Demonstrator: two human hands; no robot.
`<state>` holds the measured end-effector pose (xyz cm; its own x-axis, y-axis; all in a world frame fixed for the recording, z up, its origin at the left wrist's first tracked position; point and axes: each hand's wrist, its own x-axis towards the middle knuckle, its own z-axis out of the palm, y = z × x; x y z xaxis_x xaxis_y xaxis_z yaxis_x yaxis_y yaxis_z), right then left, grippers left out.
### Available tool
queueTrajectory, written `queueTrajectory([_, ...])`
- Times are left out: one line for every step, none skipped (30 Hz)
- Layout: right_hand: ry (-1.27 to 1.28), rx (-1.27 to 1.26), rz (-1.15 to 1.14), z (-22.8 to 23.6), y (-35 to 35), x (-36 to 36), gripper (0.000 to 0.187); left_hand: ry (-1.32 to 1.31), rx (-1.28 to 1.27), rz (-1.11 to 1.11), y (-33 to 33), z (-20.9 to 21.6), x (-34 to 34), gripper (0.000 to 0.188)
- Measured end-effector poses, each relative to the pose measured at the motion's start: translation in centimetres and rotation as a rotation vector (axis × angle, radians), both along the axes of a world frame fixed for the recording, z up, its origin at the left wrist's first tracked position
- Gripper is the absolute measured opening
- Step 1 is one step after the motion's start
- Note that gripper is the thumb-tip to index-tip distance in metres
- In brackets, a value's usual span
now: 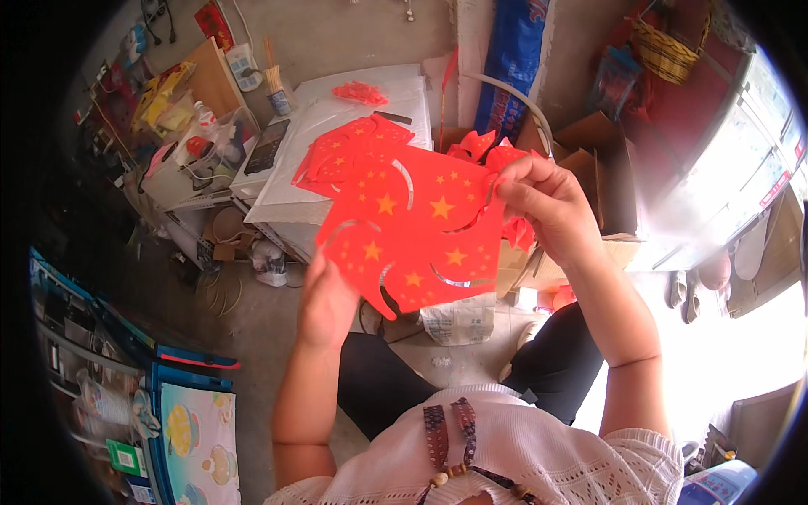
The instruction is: The person assembles red paper decorations by folding and attaching pieces together. They handle multiple red paper cutouts, fold them into shapes, and place the finished items into a nearby box.
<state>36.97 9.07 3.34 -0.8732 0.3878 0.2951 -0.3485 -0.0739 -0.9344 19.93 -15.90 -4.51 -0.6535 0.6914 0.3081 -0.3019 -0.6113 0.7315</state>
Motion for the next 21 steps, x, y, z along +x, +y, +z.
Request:
queueTrajectory([-0.017, 0.07, -0.008, 0.0, -0.3, 0.2, 0.008, -0.016, 0.04, 0.105, 0.2, 0.2, 0.2, 0.058])
queueTrajectory([-0.035, 0.139, -0.017, 0.0, -0.6, 0.3, 0.008, 0.168, -0.009, 0.379, 0.3, 0.3, 0.5, 0.06])
queueTrajectory([-0.011, 0.194, -0.024, -0.1, -1.2, 0.4, 0.007, 0.353, -0.059, 0.653, 0.4, 0.5, 0.8, 0.063])
queueTrajectory([0.012, 0.249, -0.032, -0.2, -1.9, 0.5, 0.007, 0.54, -0.112, 0.925, 0.6, 0.8, 1.3, 0.065])
queueTrajectory([0.036, 0.302, -0.025, -0.3, -2.8, 0.5, 0.007, 0.653, -0.064, 1.076, 0.8, 1.3, 2.3, 0.056])
queueTrajectory([0.018, 0.352, -0.034, -0.3, -3.5, 0.7, 0.006, 0.813, -0.121, 0.968, 0.6, 1.6, 3.2, 0.049])
queueTrajectory([0.001, 0.402, -0.043, -0.2, -4.2, 0.8, 0.006, 0.967, -0.179, 0.852, 0.3, 2.1, 3.9, 0.042])
queueTrajectory([-0.022, 0.46, -0.051, -0.1, -4.9, 1.2, 0.005, 1.104, -0.232, 0.728, 0.2, 2.4, 4.9, 0.036])
queueTrajectory([-0.054, 0.471, -0.048, 0.1, -5.6, 1.5, 0.005, 1.099, -0.218, 0.706, 1.0, 3.3, 5.8, 0.026])
queueTrajectory([-0.066, 0.509, -0.04, 0.0, -6.0, 1.6, 0.005, 1.094, -0.203, 0.683, 2.2, 3.8, 6.3, 0.017])
queueTrajectory([-0.069, 0.542, -0.046, 0.0, -6.3, 1.9, 0.005, 1.079, -0.2, 0.654, 2.8, 3.9, 6.5, 0.017])
queueTrajectory([-0.073, 0.575, -0.053, -0.1, -6.5, 2.1, 0.005, 1.065, -0.196, 0.623, 3.3, 3.8, 6.6, 0.016])
queueTrajectory([-0.053, 0.62, -0.074, -0.2, -6.7, 2.2, 0.005, 1.05, -0.191, 0.592, 3.5, 3.7, 6.8, 0.015])
queueTrajectory([-0.031, 0.635, -0.085, -0.4, -6.8, 2.3, 0.006, 1.041, -0.205, 0.58, 3.5, 3.7, 6.9, 0.014])
queueTrajectory([-0.01, 0.651, -0.097, -0.7, -6.8, 2.3, 0.007, 1.033, -0.219, 0.568, 3.5, 3.8, 7.1, 0.014])
queueTrajectory([0.011, 0.666, -0.109, -0.9, -6.8, 2.4, 0.008, 1.024, -0.232, 0.554, 3.5, 3.9, 7.3, 0.013])
queueTrajectory([0.02, 0.683, -0.119, -1.1, -6.8, 2.4, 0.007, 1.026, -0.241, 0.546, 3.5, 3.9, 7.3, 0.013])
queueTrajectory([0.029, 0.7, -0.129, -1.3, -6.8, 2.3, 0.006, 1.028, -0.251, 0.538, 3.5, 3.9, 7.4, 0.013])
queueTrajectory([0.037, 0.717, -0.139, -1.4, -6.8, 2.4, 0.005, 1.03, -0.261, 0.53, 3.5, 3.8, 7.5, 0.013])
queueTrajectory([0.052, 0.736, -0.146, -1.5, -6.8, 2.4, 0.005, 1.004, -0.269, 0.522, 3.5, 3.7, 7.5, 0.012])
queueTrajectory([0.067, 0.755, -0.154, -1.5, -6.9, 2.4, 0.005, 0.978, -0.277, 0.514, 3.6, 3.6, 7.7, 0.012])
